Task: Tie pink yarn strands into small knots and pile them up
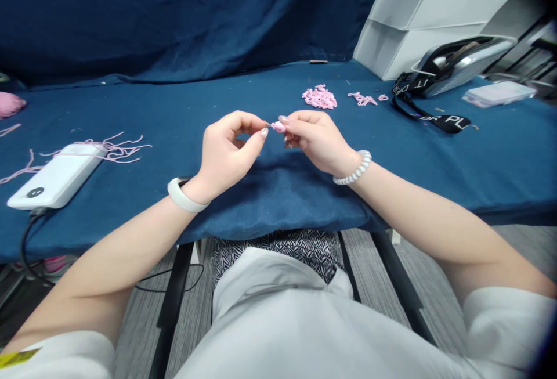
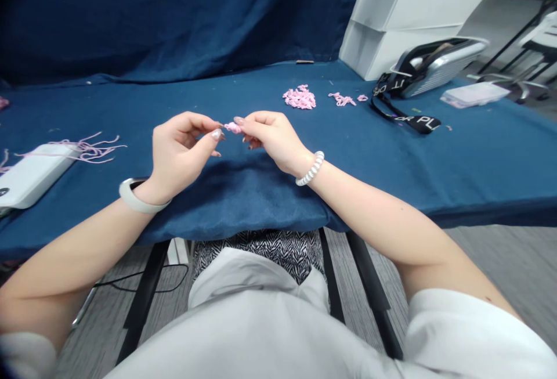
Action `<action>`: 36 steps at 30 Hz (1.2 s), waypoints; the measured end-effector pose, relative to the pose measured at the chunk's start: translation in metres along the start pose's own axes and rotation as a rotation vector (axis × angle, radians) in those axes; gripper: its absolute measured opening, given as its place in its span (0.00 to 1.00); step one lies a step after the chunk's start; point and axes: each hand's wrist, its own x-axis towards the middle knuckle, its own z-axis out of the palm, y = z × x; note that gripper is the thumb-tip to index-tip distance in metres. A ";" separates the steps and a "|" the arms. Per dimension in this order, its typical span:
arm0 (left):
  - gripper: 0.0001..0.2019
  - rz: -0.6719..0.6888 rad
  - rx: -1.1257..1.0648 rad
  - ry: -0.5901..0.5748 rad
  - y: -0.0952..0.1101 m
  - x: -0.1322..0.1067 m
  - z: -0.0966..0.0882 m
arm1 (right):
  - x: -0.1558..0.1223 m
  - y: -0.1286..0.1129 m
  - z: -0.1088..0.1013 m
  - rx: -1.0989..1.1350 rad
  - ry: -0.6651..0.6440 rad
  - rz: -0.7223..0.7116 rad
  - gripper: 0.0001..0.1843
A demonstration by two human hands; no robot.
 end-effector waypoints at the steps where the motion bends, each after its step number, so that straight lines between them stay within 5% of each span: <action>1: 0.05 0.022 0.034 0.015 0.000 0.000 0.000 | 0.000 0.000 0.001 0.031 -0.002 0.034 0.18; 7: 0.05 0.129 0.187 0.057 0.008 0.000 0.001 | 0.000 -0.001 0.004 0.119 -0.011 0.141 0.15; 26: 0.03 0.121 0.266 0.072 0.007 0.002 0.001 | 0.001 0.003 0.005 0.138 -0.022 0.196 0.10; 36: 0.04 0.047 0.256 0.038 0.009 0.001 0.003 | -0.007 0.000 0.005 -0.188 -0.034 -0.217 0.24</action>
